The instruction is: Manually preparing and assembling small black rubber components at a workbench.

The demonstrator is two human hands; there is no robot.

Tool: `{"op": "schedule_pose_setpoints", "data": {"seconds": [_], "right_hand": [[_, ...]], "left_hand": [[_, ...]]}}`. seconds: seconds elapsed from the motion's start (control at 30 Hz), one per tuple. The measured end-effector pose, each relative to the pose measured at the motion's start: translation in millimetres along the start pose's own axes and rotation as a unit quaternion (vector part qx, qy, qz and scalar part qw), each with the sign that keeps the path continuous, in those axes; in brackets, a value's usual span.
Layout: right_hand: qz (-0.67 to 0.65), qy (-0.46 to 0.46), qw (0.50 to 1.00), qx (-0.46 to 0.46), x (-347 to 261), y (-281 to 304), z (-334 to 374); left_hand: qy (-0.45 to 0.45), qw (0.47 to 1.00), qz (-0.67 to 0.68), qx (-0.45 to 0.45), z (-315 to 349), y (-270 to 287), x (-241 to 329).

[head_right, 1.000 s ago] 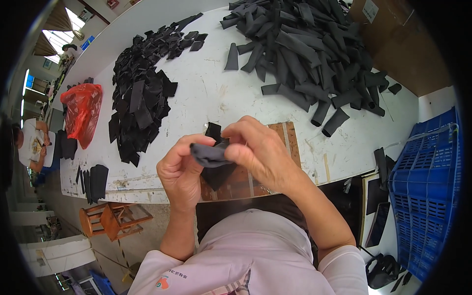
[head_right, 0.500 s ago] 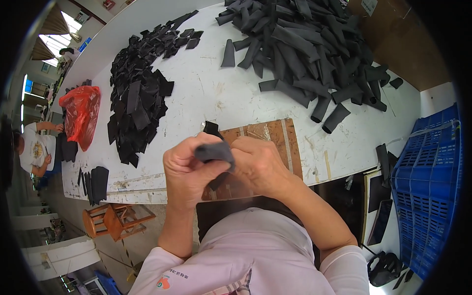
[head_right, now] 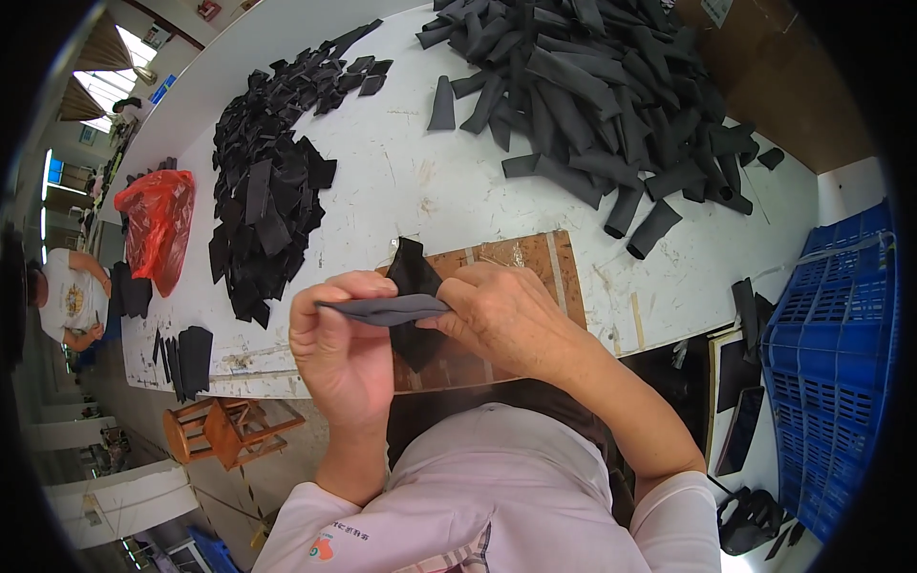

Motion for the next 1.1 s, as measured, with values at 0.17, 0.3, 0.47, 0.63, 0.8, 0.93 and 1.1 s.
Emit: {"op": "schedule_pose_setpoints", "data": {"seconds": [0.17, 0.3, 0.47, 0.63, 0.8, 0.93, 1.1], "right_hand": [[0.039, 0.047, 0.998, 0.004, 2, -17, 6], [0.028, 0.039, 0.999, -0.008, -1, -15, 5], [0.019, 0.039, 0.999, -0.003, 2, -19, 8], [-0.433, -0.233, 0.871, -0.01, 1, 17, -30], [-0.247, -0.282, 0.908, 0.189, 59, 29, -32], [-0.255, -0.388, 0.884, 0.048, 48, -11, 34], [-0.195, -0.256, 0.947, -0.02, 9, -38, 55]], "left_hand": [[0.077, 0.995, 0.029, 0.048, 3, 28, -16], [0.042, 0.999, -0.004, 0.03, 1, 29, -7], [-0.023, 0.996, -0.086, -0.026, -5, 24, -7], [-0.104, 0.88, -0.452, 0.107, -51, 80, -38], [-0.074, 0.7, -0.709, 0.051, -82, 115, -96], [-0.039, 0.734, -0.678, -0.013, -82, 128, -118], [-0.058, 0.765, -0.642, 0.006, -80, 131, -107]]}}
Point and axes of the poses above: each hand's wrist, its own z-axis away from the middle knuckle, its own y-axis out of the back of the hand, x = y × z, the point moved 6 cm from there along -z, towards the middle knuckle, and after that the axes turned 15 degrees about x, right-handed, at the moved point
